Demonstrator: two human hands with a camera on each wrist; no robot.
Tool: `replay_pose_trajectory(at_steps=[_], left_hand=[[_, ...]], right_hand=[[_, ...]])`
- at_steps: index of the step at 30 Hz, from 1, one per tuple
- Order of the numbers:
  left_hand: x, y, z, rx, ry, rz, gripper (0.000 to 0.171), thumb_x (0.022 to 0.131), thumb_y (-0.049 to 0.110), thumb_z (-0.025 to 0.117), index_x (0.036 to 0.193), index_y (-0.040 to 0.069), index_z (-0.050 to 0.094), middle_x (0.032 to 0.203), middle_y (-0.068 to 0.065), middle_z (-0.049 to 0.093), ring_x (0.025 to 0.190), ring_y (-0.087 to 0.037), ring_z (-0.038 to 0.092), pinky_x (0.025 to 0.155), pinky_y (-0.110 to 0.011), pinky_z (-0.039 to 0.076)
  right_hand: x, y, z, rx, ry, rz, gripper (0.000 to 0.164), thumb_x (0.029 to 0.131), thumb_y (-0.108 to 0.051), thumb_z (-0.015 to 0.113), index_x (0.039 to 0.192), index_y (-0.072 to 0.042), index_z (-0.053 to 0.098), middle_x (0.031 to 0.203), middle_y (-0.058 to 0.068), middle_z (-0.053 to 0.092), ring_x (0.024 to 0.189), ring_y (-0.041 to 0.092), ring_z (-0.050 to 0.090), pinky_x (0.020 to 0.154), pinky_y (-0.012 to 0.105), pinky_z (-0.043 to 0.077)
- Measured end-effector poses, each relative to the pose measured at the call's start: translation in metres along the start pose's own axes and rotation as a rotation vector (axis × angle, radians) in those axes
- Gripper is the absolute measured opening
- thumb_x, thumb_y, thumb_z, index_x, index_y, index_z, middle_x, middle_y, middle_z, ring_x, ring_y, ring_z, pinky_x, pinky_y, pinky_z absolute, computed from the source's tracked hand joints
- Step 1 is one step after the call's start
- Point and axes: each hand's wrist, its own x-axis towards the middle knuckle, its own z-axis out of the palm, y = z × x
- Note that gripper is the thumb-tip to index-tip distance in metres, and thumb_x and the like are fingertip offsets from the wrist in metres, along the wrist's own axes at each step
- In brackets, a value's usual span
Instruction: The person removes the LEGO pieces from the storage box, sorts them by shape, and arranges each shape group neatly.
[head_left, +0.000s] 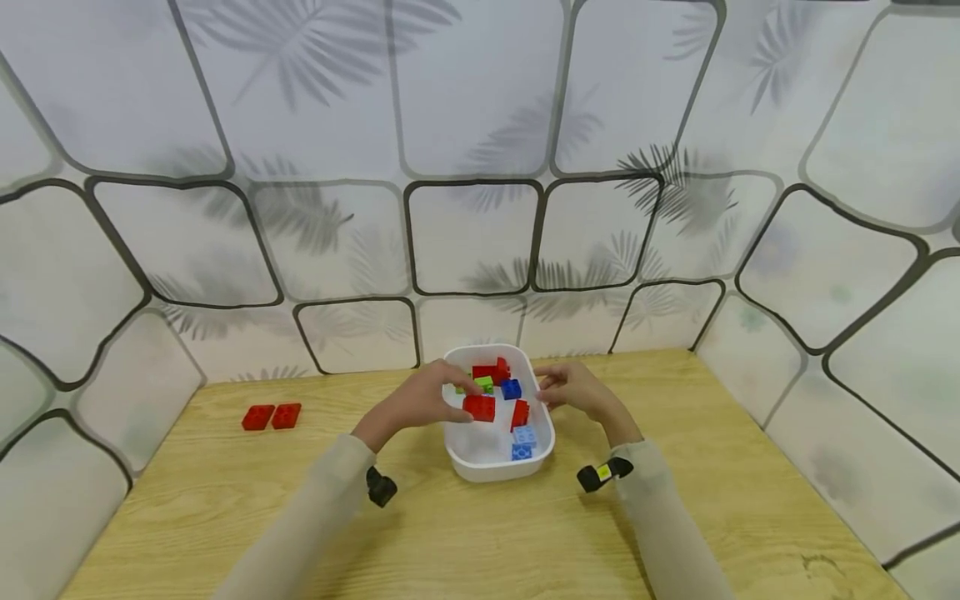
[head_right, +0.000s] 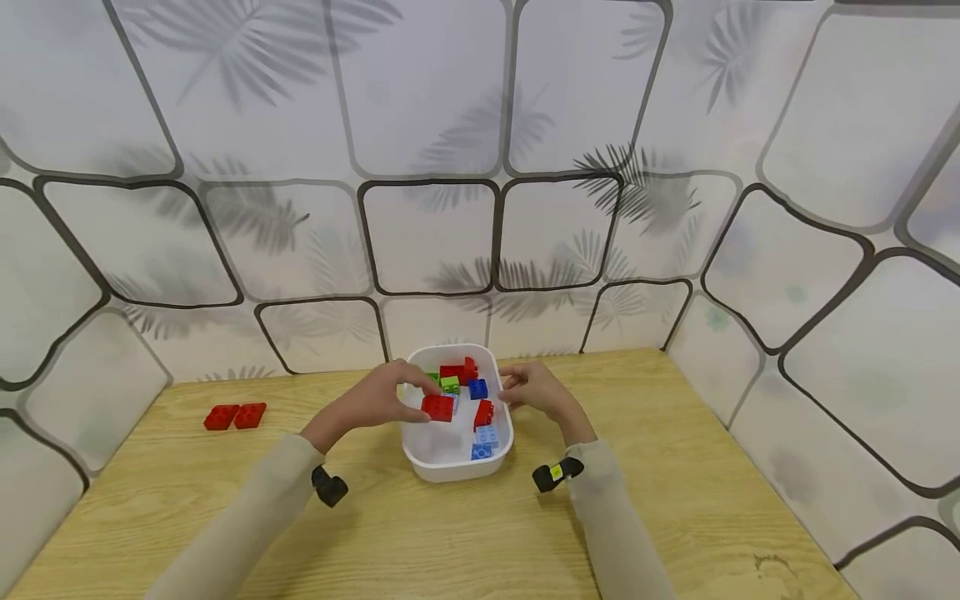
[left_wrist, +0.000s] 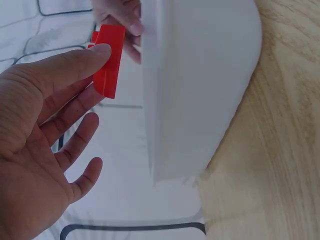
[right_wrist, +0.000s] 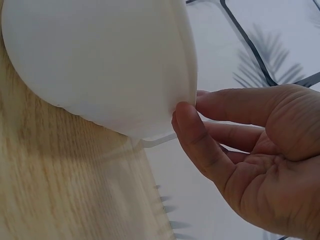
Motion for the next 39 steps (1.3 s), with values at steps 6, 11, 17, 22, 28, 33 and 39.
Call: replay_pose_trajectory(at_steps=[6, 11, 17, 22, 28, 33, 39], left_hand=[[-0.017, -0.006, -0.019, 0.017, 0.123, -0.043, 0.032, 0.082, 0.020, 0.087, 0.112, 0.015, 0.078, 0.109, 0.002, 0.075, 0.103, -0.022, 0.062, 0.095, -0.046, 0.051], [-0.036, -0.012, -0.035, 0.083, 0.237, -0.060, 0.034, 0.081, 0.020, 0.087, 0.113, 0.014, 0.077, 0.109, -0.001, 0.074, 0.100, -0.022, 0.062, 0.092, -0.046, 0.051], [-0.059, -0.023, -0.052, 0.135, 0.362, -0.063, 0.036, 0.079, 0.018, 0.088, 0.113, 0.013, 0.077, 0.109, -0.005, 0.075, 0.100, -0.028, 0.063, 0.088, -0.050, 0.052], [-0.077, -0.037, -0.065, 0.200, 0.420, -0.101, 0.037, 0.081, 0.016, 0.086, 0.116, 0.009, 0.076, 0.111, -0.010, 0.075, 0.098, -0.029, 0.062, 0.085, -0.052, 0.051], [-0.100, -0.059, -0.075, 0.228, 0.454, -0.222, 0.036, 0.084, 0.016, 0.084, 0.117, 0.004, 0.075, 0.111, -0.015, 0.074, 0.101, -0.034, 0.063, 0.085, -0.053, 0.053], [-0.118, -0.075, -0.076, 0.311, 0.479, -0.277, 0.036, 0.082, 0.015, 0.084, 0.113, 0.000, 0.075, 0.105, -0.019, 0.075, 0.097, -0.039, 0.064, 0.086, -0.059, 0.046], [-0.133, -0.097, -0.071, 0.457, 0.485, -0.291, 0.032, 0.077, 0.018, 0.088, 0.103, 0.000, 0.078, 0.089, -0.015, 0.074, 0.083, -0.036, 0.063, 0.078, -0.057, 0.046]], right_hand=[[-0.001, -0.001, 0.001, -0.001, 0.002, 0.002, 0.050, 0.093, -0.001, 0.069, 0.140, 0.009, 0.055, 0.097, 0.013, 0.067, 0.078, 0.015, 0.064, 0.079, 0.036, 0.062], [0.000, 0.002, 0.000, 0.015, 0.003, 0.008, 0.051, 0.093, -0.002, 0.069, 0.140, 0.008, 0.055, 0.097, 0.012, 0.068, 0.077, 0.014, 0.064, 0.077, 0.032, 0.061], [0.001, 0.006, -0.001, 0.055, 0.002, 0.016, 0.051, 0.093, 0.000, 0.068, 0.141, 0.008, 0.053, 0.095, 0.010, 0.068, 0.077, 0.014, 0.065, 0.076, 0.031, 0.061], [0.003, 0.009, 0.000, 0.058, -0.002, 0.011, 0.052, 0.093, -0.001, 0.069, 0.142, 0.008, 0.052, 0.097, 0.012, 0.068, 0.078, 0.014, 0.065, 0.079, 0.035, 0.061], [0.004, 0.009, 0.000, 0.053, 0.001, 0.008, 0.053, 0.093, -0.001, 0.068, 0.142, 0.008, 0.052, 0.099, 0.013, 0.067, 0.079, 0.015, 0.065, 0.081, 0.037, 0.061], [0.002, 0.007, 0.000, 0.058, 0.007, 0.014, 0.051, 0.093, 0.000, 0.068, 0.141, 0.008, 0.052, 0.097, 0.012, 0.067, 0.078, 0.014, 0.065, 0.077, 0.032, 0.061], [0.002, 0.007, 0.000, 0.069, 0.004, 0.008, 0.051, 0.092, 0.001, 0.067, 0.141, 0.009, 0.052, 0.096, 0.011, 0.068, 0.078, 0.014, 0.065, 0.075, 0.032, 0.061]])
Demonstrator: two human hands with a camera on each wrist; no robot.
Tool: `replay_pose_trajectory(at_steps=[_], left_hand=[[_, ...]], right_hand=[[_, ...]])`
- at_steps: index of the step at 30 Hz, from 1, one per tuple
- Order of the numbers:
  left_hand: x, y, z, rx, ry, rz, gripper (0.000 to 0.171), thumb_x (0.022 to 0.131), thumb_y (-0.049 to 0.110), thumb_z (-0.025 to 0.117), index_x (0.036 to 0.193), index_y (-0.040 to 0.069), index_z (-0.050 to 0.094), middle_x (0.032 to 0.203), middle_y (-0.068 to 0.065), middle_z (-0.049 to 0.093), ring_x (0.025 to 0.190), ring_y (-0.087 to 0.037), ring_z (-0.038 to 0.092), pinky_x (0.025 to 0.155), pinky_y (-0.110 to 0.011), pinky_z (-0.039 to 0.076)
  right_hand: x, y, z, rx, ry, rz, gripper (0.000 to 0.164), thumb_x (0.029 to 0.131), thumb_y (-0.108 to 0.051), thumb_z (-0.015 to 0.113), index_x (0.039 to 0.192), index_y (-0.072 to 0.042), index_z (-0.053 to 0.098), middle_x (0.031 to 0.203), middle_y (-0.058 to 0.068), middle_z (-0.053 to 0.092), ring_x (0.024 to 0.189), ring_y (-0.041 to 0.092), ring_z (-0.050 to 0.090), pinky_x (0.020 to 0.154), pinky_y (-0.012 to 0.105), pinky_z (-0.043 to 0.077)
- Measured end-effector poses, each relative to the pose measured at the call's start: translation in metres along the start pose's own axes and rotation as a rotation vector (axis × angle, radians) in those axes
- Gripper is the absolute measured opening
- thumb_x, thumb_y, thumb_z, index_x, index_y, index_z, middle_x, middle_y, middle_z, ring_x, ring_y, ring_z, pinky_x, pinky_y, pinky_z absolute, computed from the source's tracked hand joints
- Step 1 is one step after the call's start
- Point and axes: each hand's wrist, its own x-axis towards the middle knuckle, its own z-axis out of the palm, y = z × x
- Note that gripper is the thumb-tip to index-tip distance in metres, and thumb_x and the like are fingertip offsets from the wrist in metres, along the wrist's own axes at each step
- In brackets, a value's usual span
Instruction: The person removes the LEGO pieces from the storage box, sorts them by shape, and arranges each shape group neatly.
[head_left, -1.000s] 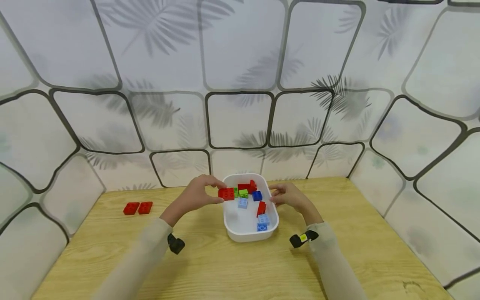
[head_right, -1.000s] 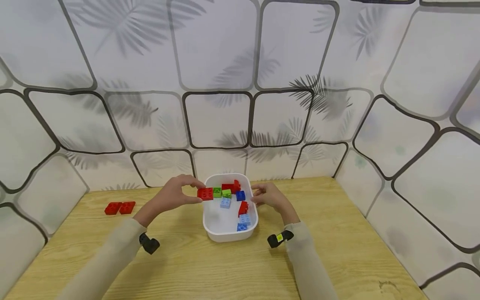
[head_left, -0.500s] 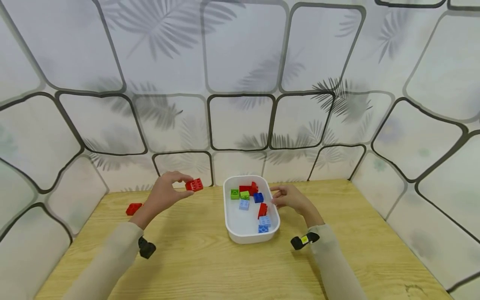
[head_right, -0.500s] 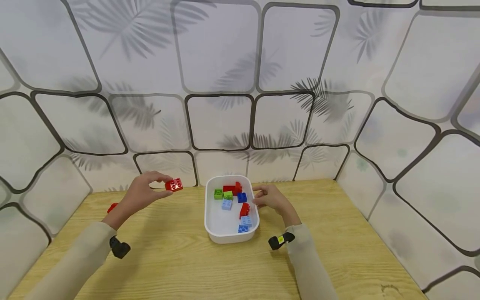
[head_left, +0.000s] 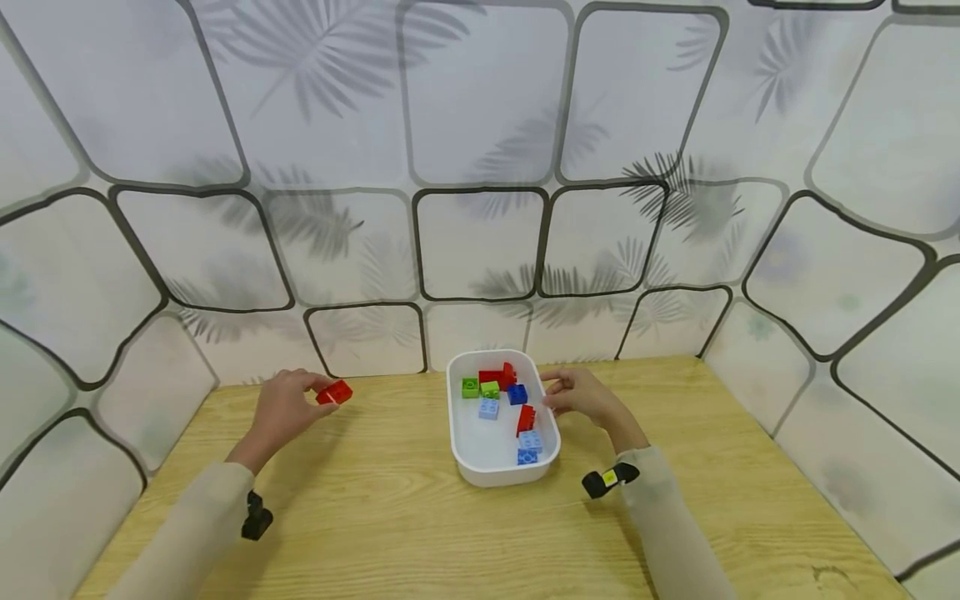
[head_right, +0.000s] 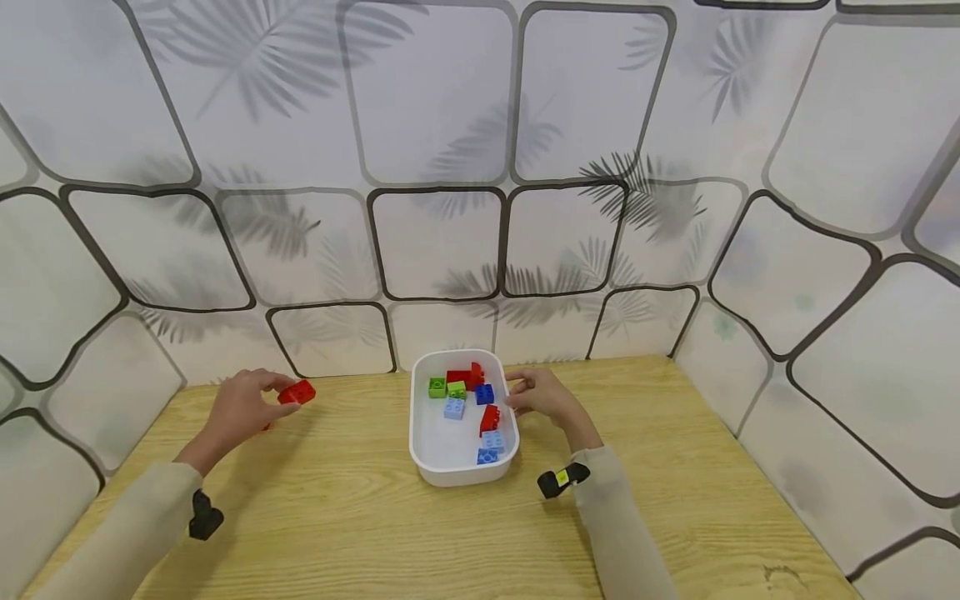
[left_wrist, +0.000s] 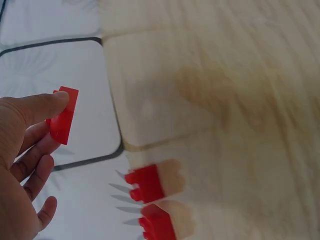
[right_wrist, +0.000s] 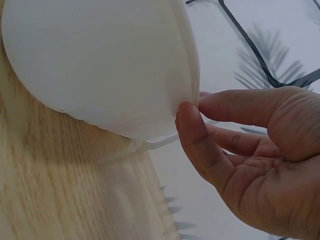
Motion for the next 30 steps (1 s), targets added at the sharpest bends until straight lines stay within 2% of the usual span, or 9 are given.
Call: replay_pose_trajectory(at_steps=[5, 9, 19, 30], left_hand=[[-0.008, -0.016, 0.009, 0.048, 0.000, -0.003, 0.032, 0.074, 0.019, 0.090, 0.098, 0.002, 0.078, 0.088, -0.015, 0.075, 0.082, -0.035, 0.064, 0.079, -0.057, 0.044], [-0.013, -0.022, 0.012, 0.056, -0.017, -0.036, 0.033, 0.074, 0.020, 0.090, 0.097, 0.001, 0.077, 0.092, -0.016, 0.076, 0.087, -0.036, 0.064, 0.081, -0.059, 0.041], [-0.019, -0.029, 0.019, 0.051, -0.080, -0.092, 0.034, 0.076, 0.025, 0.089, 0.099, 0.002, 0.076, 0.094, -0.017, 0.074, 0.087, -0.036, 0.062, 0.078, -0.055, 0.038], [-0.022, -0.031, 0.024, 0.031, -0.084, -0.178, 0.039, 0.077, 0.030, 0.088, 0.095, 0.000, 0.071, 0.086, -0.016, 0.073, 0.082, -0.035, 0.059, 0.080, -0.058, 0.035]], right_hand=[[0.001, 0.001, 0.000, -0.009, 0.003, 0.014, 0.051, 0.093, 0.000, 0.068, 0.141, 0.006, 0.053, 0.098, 0.013, 0.069, 0.079, 0.015, 0.066, 0.079, 0.036, 0.061], [0.001, 0.001, 0.001, -0.022, 0.000, 0.013, 0.052, 0.093, -0.001, 0.068, 0.142, 0.006, 0.053, 0.100, 0.014, 0.069, 0.081, 0.016, 0.066, 0.082, 0.040, 0.061], [0.000, 0.001, 0.000, -0.012, -0.006, 0.000, 0.053, 0.093, -0.001, 0.068, 0.142, 0.007, 0.052, 0.102, 0.016, 0.068, 0.081, 0.015, 0.066, 0.079, 0.035, 0.061], [0.001, 0.004, -0.001, 0.005, -0.015, -0.016, 0.054, 0.092, -0.001, 0.068, 0.143, 0.007, 0.051, 0.097, 0.012, 0.068, 0.079, 0.014, 0.065, 0.076, 0.031, 0.060]])
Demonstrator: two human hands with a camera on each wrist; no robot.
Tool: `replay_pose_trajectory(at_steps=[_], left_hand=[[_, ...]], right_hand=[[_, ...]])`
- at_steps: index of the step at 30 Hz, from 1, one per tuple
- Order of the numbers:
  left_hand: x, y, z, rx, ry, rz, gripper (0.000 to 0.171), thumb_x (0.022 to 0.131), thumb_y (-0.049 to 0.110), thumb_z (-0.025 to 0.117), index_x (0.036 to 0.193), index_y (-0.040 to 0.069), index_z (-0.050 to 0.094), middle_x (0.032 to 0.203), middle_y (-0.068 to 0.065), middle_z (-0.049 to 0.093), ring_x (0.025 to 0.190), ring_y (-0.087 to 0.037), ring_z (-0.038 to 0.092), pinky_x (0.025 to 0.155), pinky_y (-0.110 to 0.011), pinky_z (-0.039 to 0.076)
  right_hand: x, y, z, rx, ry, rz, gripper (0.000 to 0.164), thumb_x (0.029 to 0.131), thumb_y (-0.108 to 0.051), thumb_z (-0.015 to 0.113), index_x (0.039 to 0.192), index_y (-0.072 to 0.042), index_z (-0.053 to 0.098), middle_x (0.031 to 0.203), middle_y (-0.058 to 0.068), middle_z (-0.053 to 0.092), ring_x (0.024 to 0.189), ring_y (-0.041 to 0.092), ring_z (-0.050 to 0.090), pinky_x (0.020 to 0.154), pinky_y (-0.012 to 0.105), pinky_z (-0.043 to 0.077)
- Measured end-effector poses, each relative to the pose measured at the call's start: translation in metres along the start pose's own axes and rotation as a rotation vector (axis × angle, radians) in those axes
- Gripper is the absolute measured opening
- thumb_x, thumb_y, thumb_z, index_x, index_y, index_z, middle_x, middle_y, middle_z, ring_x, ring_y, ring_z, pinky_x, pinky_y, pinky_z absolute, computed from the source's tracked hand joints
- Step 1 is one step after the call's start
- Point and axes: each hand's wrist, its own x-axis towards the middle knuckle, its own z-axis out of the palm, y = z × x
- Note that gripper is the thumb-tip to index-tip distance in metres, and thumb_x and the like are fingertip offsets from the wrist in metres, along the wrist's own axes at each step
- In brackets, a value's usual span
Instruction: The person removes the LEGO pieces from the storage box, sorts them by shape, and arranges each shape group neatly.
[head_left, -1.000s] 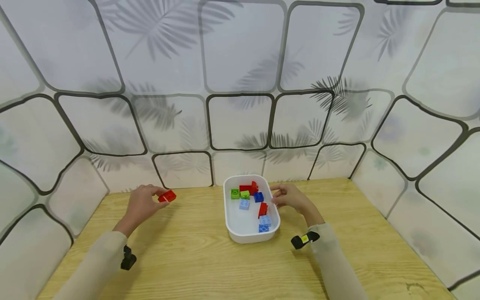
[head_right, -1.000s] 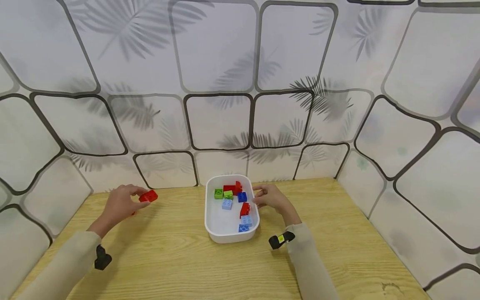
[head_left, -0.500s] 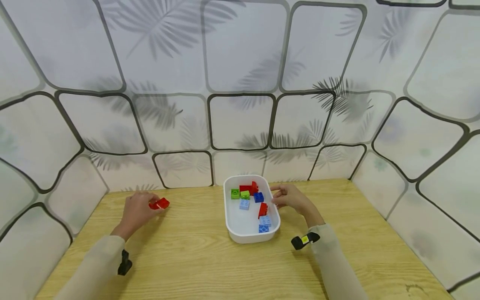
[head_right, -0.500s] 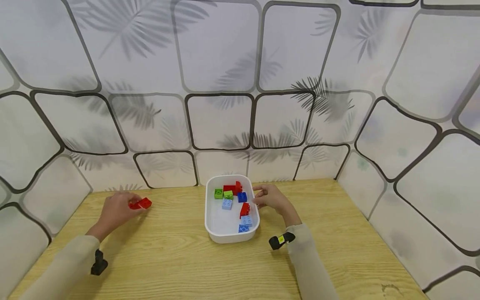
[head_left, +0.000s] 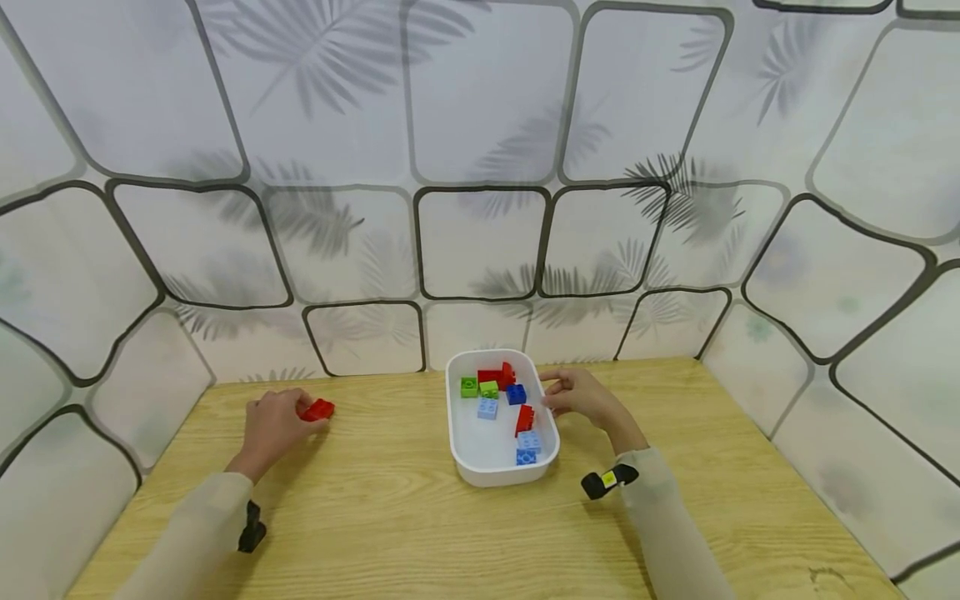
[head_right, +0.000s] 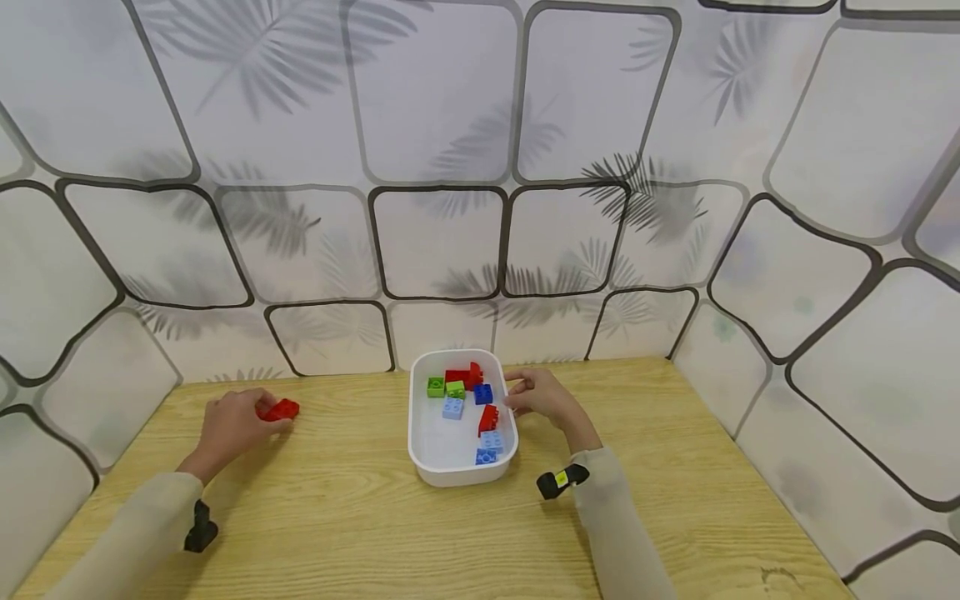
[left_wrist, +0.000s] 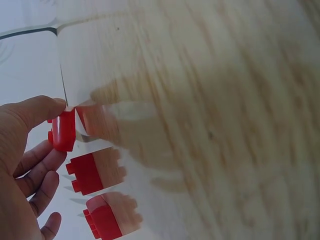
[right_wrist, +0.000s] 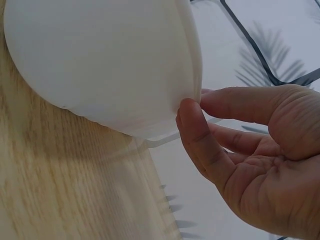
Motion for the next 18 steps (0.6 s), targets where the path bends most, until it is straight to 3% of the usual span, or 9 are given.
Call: replay_pose_trajectory(at_steps=[13, 18], left_hand=[[-0.0016, -0.0014, 0.0064, -0.027, 0.009, -0.053, 0.034, 0.079, 0.030, 0.087, 0.087, 0.002, 0.068, 0.078, -0.012, 0.070, 0.076, -0.032, 0.059, 0.080, -0.059, 0.035], [-0.0002, -0.0021, 0.0083, -0.028, 0.014, -0.049, 0.036, 0.080, 0.029, 0.086, 0.094, 0.001, 0.068, 0.077, -0.011, 0.067, 0.076, -0.031, 0.058, 0.079, -0.058, 0.035]], right_hand=[[-0.0017, -0.0022, 0.0006, -0.005, 0.006, 0.009, 0.053, 0.093, -0.003, 0.069, 0.143, 0.006, 0.052, 0.098, 0.012, 0.067, 0.079, 0.014, 0.065, 0.076, 0.032, 0.061], [-0.0011, -0.0012, 0.0005, -0.003, 0.004, 0.007, 0.053, 0.092, -0.002, 0.069, 0.142, 0.006, 0.052, 0.098, 0.012, 0.067, 0.080, 0.014, 0.065, 0.076, 0.032, 0.061]])
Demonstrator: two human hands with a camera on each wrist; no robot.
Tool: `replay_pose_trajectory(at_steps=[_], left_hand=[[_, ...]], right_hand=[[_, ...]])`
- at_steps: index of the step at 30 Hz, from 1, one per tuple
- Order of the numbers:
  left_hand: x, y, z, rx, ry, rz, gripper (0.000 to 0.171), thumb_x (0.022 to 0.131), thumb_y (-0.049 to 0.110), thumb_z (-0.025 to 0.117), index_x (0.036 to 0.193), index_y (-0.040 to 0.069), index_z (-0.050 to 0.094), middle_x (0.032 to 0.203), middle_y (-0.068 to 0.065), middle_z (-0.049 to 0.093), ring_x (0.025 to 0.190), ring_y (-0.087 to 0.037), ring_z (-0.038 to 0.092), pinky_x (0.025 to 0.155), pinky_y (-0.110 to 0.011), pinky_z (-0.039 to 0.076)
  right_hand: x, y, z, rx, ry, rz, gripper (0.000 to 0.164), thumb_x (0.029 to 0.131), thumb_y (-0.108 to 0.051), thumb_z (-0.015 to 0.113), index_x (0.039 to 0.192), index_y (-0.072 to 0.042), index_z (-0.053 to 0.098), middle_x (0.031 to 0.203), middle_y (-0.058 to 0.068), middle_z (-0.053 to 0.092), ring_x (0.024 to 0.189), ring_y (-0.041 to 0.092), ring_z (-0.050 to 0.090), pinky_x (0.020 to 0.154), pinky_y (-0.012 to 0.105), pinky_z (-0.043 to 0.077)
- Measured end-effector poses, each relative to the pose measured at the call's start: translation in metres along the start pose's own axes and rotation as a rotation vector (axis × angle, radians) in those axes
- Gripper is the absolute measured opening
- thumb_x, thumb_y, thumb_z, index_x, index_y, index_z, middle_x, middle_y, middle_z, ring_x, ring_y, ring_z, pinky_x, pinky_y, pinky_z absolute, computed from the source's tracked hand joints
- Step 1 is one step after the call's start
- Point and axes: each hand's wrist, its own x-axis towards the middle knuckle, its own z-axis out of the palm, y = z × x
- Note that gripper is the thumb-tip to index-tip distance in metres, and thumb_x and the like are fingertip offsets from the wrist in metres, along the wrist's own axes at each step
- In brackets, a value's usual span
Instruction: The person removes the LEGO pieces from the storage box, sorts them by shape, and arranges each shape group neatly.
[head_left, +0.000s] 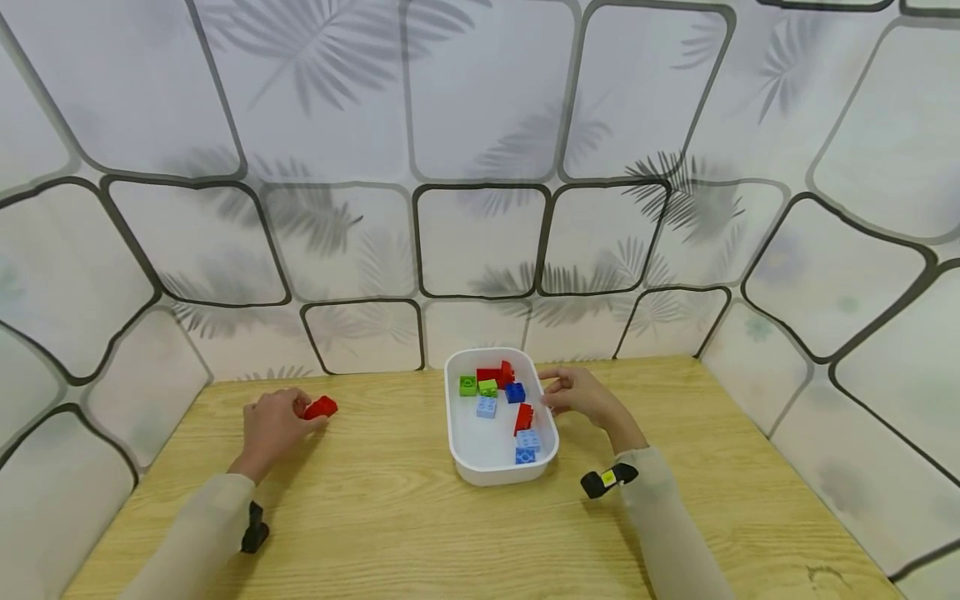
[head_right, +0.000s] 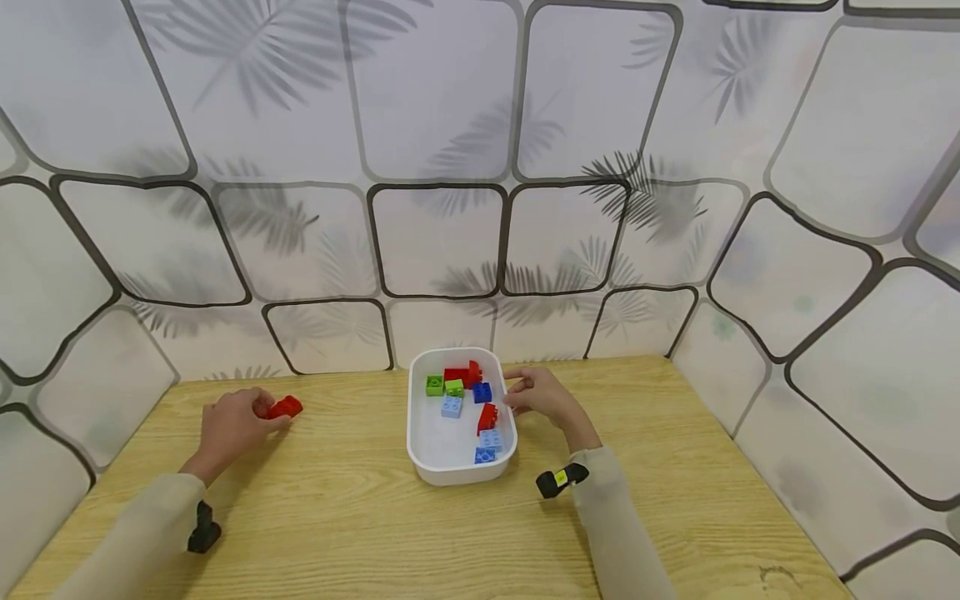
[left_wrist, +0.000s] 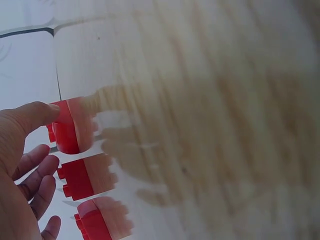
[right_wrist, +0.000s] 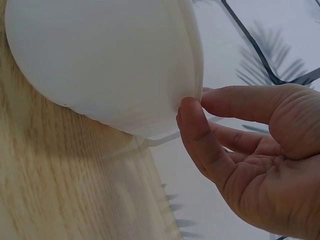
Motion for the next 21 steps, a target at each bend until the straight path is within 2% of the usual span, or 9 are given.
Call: replay_pose_trajectory(at_steps=[8, 14, 17, 21], left_hand=[[0.0027, 0.0024, -0.0012, 0.002, -0.032, 0.069, 0.042, 0.080, 0.025, 0.085, 0.111, 0.001, 0.071, 0.105, -0.024, 0.071, 0.096, -0.044, 0.058, 0.083, -0.065, 0.036], [0.0053, 0.0041, -0.0034, 0.006, -0.118, 0.096, 0.048, 0.081, 0.018, 0.083, 0.123, 0.001, 0.068, 0.123, -0.028, 0.067, 0.105, -0.047, 0.052, 0.086, -0.067, 0.035], [0.0067, 0.0025, -0.0038, 0.010, -0.154, 0.112, 0.050, 0.082, 0.014, 0.082, 0.127, 0.001, 0.066, 0.124, -0.028, 0.066, 0.105, -0.048, 0.051, 0.085, -0.067, 0.035], [0.0082, 0.0004, -0.0037, 0.005, -0.159, 0.122, 0.050, 0.082, 0.012, 0.082, 0.128, 0.001, 0.066, 0.116, -0.026, 0.068, 0.104, -0.046, 0.051, 0.084, -0.065, 0.035]], right_hand=[[0.0013, 0.0016, 0.0003, 0.009, -0.001, 0.016, 0.053, 0.093, -0.003, 0.069, 0.142, 0.005, 0.052, 0.097, 0.010, 0.067, 0.080, 0.015, 0.065, 0.078, 0.034, 0.061], [0.0011, 0.0019, 0.0010, 0.017, -0.001, 0.020, 0.052, 0.093, -0.003, 0.069, 0.142, 0.004, 0.053, 0.096, 0.008, 0.067, 0.080, 0.014, 0.065, 0.078, 0.034, 0.060], [0.0009, 0.0019, 0.0008, 0.018, 0.000, 0.018, 0.052, 0.093, -0.003, 0.069, 0.142, 0.004, 0.053, 0.097, 0.009, 0.067, 0.081, 0.014, 0.065, 0.078, 0.034, 0.060], [0.0007, 0.0018, 0.0000, 0.017, -0.005, 0.004, 0.053, 0.093, -0.002, 0.068, 0.142, 0.006, 0.052, 0.098, 0.011, 0.067, 0.081, 0.015, 0.065, 0.078, 0.035, 0.060]])
